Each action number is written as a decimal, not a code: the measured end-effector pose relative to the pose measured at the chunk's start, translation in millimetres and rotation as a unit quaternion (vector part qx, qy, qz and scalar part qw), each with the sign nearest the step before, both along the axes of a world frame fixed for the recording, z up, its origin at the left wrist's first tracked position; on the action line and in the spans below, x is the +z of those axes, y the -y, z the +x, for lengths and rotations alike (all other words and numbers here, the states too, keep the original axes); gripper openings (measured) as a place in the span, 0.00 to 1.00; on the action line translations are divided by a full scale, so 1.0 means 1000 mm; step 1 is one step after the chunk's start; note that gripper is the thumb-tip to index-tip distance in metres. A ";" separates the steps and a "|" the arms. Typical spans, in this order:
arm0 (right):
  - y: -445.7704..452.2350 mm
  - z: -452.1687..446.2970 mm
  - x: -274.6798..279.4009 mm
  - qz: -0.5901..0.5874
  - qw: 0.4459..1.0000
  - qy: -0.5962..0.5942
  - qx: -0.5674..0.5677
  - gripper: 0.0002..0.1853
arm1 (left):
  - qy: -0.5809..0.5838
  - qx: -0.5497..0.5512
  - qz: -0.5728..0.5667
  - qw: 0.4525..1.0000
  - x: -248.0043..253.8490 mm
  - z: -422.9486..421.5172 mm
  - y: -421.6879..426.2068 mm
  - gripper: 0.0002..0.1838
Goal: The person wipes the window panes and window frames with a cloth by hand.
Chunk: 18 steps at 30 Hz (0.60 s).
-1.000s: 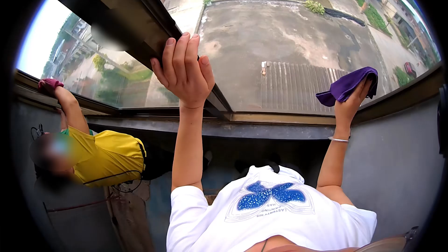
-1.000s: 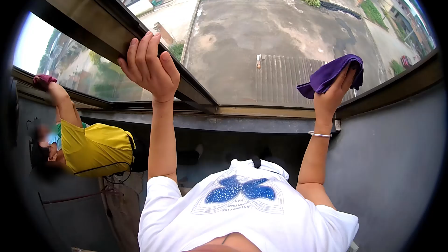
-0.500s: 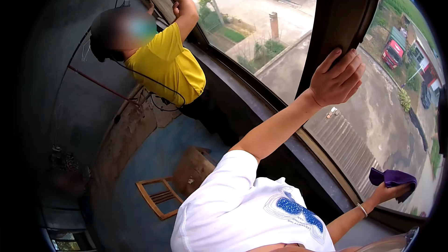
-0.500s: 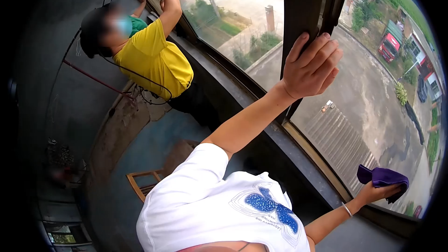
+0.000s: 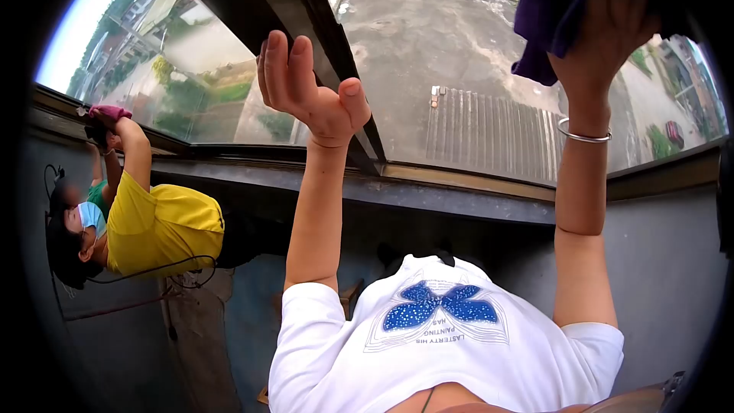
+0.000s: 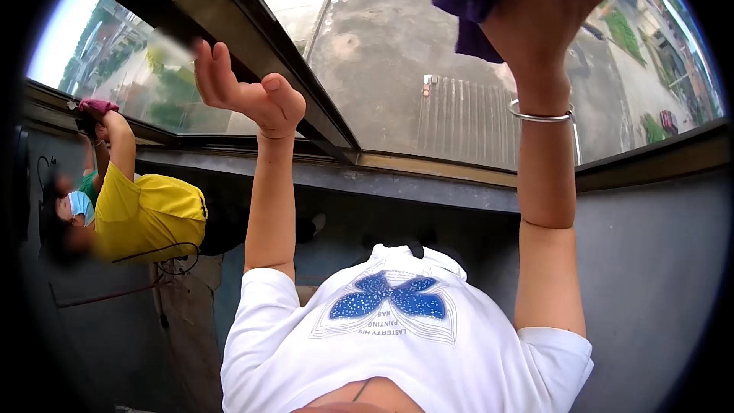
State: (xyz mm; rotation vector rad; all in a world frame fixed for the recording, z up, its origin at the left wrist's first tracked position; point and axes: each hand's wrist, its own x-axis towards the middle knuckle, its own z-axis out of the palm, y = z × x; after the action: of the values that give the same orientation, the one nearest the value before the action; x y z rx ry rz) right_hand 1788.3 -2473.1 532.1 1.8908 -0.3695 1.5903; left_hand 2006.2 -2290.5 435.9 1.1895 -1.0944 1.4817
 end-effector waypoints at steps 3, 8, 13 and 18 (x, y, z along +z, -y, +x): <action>-0.050 0.063 -0.011 0.029 0.993 -0.111 0.033 0.37 | -0.004 -0.025 0.009 1.000 0.002 0.003 0.000 0.30; -0.075 0.090 -0.193 0.080 0.925 -0.364 0.072 0.07 | -0.012 -0.052 0.007 0.999 0.009 0.006 0.004 0.32; -0.066 0.023 -0.318 0.051 0.828 -0.558 0.015 0.19 | -0.031 -0.033 0.025 0.999 0.017 0.004 0.002 0.31; -0.058 -0.004 -0.284 0.192 0.834 -0.515 0.045 0.14 | -0.041 -0.017 0.032 0.999 0.024 0.002 0.003 0.31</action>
State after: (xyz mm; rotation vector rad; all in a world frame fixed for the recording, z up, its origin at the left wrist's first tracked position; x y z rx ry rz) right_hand 1784.7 -2415.3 248.5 2.7745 -0.1081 0.3431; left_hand 2008.1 -2293.3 459.5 1.2587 -1.1087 1.3696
